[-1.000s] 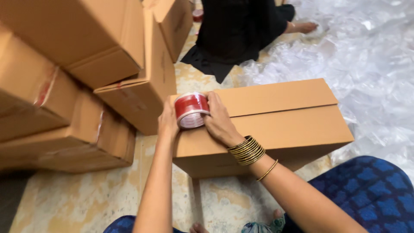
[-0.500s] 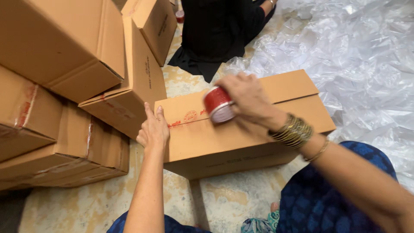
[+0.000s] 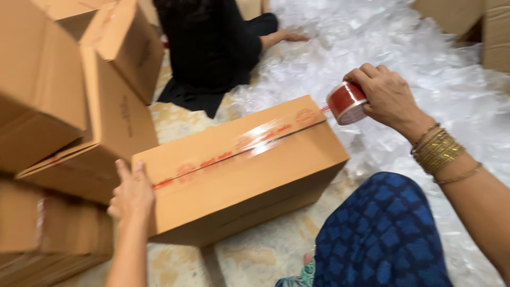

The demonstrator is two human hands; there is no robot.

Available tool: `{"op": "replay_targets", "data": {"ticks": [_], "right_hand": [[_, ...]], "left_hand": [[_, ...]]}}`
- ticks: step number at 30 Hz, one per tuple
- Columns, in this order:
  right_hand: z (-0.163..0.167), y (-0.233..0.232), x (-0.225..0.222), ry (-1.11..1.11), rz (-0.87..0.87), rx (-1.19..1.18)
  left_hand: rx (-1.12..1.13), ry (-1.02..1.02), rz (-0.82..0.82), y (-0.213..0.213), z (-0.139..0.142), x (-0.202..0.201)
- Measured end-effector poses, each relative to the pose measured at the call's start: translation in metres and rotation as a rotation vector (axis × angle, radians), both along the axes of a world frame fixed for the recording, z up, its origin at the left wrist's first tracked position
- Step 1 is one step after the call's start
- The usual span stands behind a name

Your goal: The person sits on the floor among stacks of cardboard boxes and flat box blanks. They fold flat cardboard sheets into open boxes, then seal the top seam of each folded box by applying red packing tape by hand, setting finished boxes onto the pile.

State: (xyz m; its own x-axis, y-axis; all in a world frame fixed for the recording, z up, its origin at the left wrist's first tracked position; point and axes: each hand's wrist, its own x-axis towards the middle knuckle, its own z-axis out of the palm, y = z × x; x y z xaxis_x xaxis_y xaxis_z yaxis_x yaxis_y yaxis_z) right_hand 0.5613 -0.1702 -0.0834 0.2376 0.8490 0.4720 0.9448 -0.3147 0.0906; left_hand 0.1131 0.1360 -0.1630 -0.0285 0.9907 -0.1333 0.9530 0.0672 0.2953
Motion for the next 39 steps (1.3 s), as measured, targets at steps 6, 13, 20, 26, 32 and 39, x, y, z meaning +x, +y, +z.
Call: {"op": "replay_targets", "data": {"ticks": [6,13,20,26,32,39], "right_hand": [[-0.032,-0.012,0.019,0.051,-0.046,-0.024],[-0.082,-0.005,0.008,0.286,-0.032,0.004],[-0.105,-0.031,-0.01,0.495,-0.036,0.14],[-0.112,-0.082,-0.045,0.475,-0.154,0.176],[-0.116,-0.112,-0.116,0.673,-0.171,0.045],[-0.148,-0.09,-0.255,1.086,0.563,-0.086]], "left_hand": [[-0.007,0.004,0.002,-0.002,0.0,0.002],[0.122,-0.08,-0.017,-0.011,0.004,0.002],[1.068,-0.329,-0.253,-0.06,-0.004,-0.028],[0.682,-0.917,0.149,-0.143,-0.076,-0.005],[-0.009,-1.398,-0.148,-0.164,-0.07,0.055],[0.109,-1.464,-0.381,-0.111,-0.028,0.046]]}}
